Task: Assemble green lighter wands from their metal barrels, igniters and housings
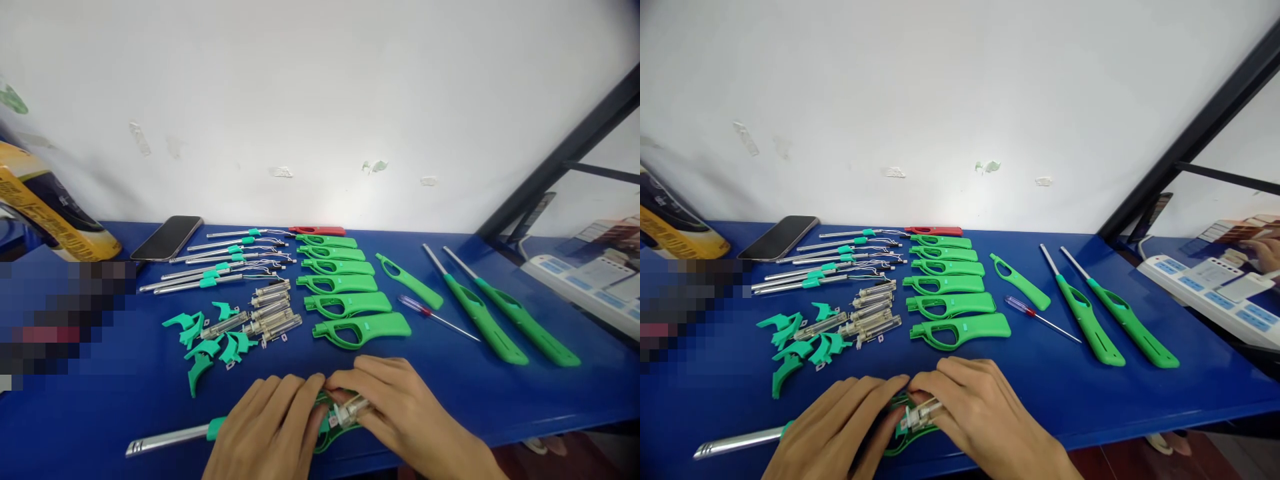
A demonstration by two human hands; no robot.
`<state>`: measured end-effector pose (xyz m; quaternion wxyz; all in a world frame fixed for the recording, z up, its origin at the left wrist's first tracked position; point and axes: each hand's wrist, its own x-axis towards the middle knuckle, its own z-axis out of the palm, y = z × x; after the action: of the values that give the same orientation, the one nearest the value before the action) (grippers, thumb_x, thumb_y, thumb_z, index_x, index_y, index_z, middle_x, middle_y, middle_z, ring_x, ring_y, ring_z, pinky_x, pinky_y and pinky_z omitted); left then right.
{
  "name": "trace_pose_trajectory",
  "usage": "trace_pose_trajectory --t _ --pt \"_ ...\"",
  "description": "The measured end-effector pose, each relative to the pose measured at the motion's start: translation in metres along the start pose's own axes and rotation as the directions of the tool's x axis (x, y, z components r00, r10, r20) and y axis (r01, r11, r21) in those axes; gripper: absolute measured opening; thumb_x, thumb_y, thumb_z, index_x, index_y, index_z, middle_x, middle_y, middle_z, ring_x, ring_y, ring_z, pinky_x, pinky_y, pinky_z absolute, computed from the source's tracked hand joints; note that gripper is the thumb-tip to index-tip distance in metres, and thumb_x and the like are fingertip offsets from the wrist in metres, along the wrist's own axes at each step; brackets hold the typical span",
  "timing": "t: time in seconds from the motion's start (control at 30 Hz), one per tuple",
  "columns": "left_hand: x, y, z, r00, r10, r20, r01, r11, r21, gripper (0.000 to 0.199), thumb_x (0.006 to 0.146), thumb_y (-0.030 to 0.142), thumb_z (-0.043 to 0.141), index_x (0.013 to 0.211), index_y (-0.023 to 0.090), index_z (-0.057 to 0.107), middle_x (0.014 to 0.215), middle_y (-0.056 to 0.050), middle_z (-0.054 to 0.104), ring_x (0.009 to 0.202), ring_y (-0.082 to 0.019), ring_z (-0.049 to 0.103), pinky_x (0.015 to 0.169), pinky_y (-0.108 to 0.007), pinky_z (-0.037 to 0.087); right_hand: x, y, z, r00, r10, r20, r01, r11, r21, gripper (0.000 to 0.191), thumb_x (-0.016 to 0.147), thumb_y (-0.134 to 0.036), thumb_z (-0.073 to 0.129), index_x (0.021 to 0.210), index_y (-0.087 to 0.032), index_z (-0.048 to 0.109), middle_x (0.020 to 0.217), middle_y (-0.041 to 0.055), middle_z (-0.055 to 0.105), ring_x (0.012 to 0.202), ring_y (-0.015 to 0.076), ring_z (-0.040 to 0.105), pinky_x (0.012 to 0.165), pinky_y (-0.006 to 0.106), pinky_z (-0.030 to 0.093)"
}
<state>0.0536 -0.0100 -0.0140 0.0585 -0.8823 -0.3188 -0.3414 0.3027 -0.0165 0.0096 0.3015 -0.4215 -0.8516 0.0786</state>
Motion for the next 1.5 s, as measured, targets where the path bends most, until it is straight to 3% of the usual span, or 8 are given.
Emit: trace_pose_trajectory --t 0.1,0.17,0.27,0.37,0.47,0.6,1.23,1.5 --pt "0.002 0.000 0.004 1.000 -0.013 0.017 0.013 1.000 0.015 0.029 0.118 0.014 0.048 0.124 0.022 0.075 0.108 -0.002 0.084 0.087 -0.022 0.081 0.075 -0.035 0.062 -0.005 0.000 -0.002 1.000 0.011 0.003 -0.011 1.000 0.002 0.036 0.127 -0.039 0.045 0.116 -0.027 0.077 0.084 -0.0042 0.077 0.069 0.0121 0.073 0.072 0.025 0.055" --pt "0.002 0.002 0.006 0.999 -0.027 0.020 0.027 1.000 0.007 0.026 0.117 0.013 0.049 0.120 0.022 0.073 0.102 -0.003 0.081 0.082 -0.021 0.079 0.070 -0.035 0.060 -0.013 -0.001 -0.005 0.999 0.040 -0.007 -0.040 0.999 -0.012 0.025 0.123 -0.039 0.052 0.129 -0.029 0.074 0.084 -0.0045 0.077 0.070 0.0140 0.075 0.079 0.026 0.060" --pt "0.001 0.005 0.007 0.998 -0.056 0.017 0.056 0.998 -0.007 0.027 0.114 0.010 0.050 0.122 0.022 0.073 0.106 -0.005 0.079 0.081 -0.020 0.078 0.070 -0.034 0.059 -0.028 -0.008 -0.009 0.980 0.179 -0.084 -0.186 0.979 -0.085 0.039 0.119 -0.055 0.055 0.147 -0.031 0.065 0.097 0.0011 0.080 0.090 0.0214 0.081 0.088 0.033 0.067" --pt "-0.002 0.006 0.006 0.997 -0.070 0.021 0.071 0.997 -0.008 0.034 0.111 0.005 0.050 0.127 0.023 0.074 0.115 -0.006 0.079 0.083 -0.019 0.078 0.073 -0.033 0.060 -0.033 -0.016 -0.012 0.952 0.280 -0.121 -0.289 0.955 -0.063 0.035 0.122 -0.057 0.043 0.132 -0.034 0.067 0.113 0.0026 0.082 0.108 0.0223 0.082 0.089 0.033 0.067" --pt "-0.003 0.006 0.004 0.999 -0.043 0.022 0.043 0.999 -0.005 0.038 0.114 0.008 0.046 0.133 0.025 0.075 0.118 -0.004 0.081 0.094 -0.020 0.082 0.084 -0.035 0.062 -0.024 -0.018 -0.012 0.968 0.232 -0.097 -0.232 0.973 0.008 0.027 0.124 -0.036 0.040 0.112 -0.031 0.064 0.098 -0.0034 0.079 0.093 0.0170 0.081 0.096 0.033 0.063" --pt "-0.004 0.005 0.004 0.999 -0.032 0.016 0.032 0.999 -0.005 0.039 0.115 0.007 0.046 0.135 0.025 0.075 0.118 -0.002 0.083 0.097 -0.019 0.081 0.091 -0.035 0.059 -0.014 -0.014 -0.012 0.986 0.148 -0.083 -0.150 0.988 -0.021 0.020 0.119 -0.023 0.048 0.111 -0.031 0.063 0.091 -0.0088 0.077 0.083 0.0147 0.081 0.099 0.036 0.059" --pt "-0.009 0.006 0.007 1.000 -0.021 -0.015 0.021 1.000 -0.003 0.035 0.115 0.006 0.051 0.133 0.023 0.076 0.120 -0.001 0.084 0.097 -0.019 0.078 0.095 -0.036 0.053 -0.014 -0.014 -0.011 0.992 0.084 -0.091 -0.092 0.992 -0.090 0.020 0.118 -0.021 0.048 0.107 -0.029 0.063 0.089 -0.0085 0.077 0.077 0.0131 0.078 0.095 0.033 0.059" --pt "-0.005 0.009 0.009 0.999 -0.035 -0.007 0.035 0.999 -0.022 0.032 0.115 0.007 0.052 0.128 0.023 0.076 0.115 -0.002 0.081 0.091 -0.018 0.075 0.086 -0.035 0.054 -0.018 -0.013 -0.007 0.991 0.028 -0.130 -0.050 0.984 -0.169 0.021 0.123 -0.030 0.047 0.118 -0.030 0.067 0.095 -0.0090 0.082 0.086 0.0131 0.084 0.105 0.032 0.056"
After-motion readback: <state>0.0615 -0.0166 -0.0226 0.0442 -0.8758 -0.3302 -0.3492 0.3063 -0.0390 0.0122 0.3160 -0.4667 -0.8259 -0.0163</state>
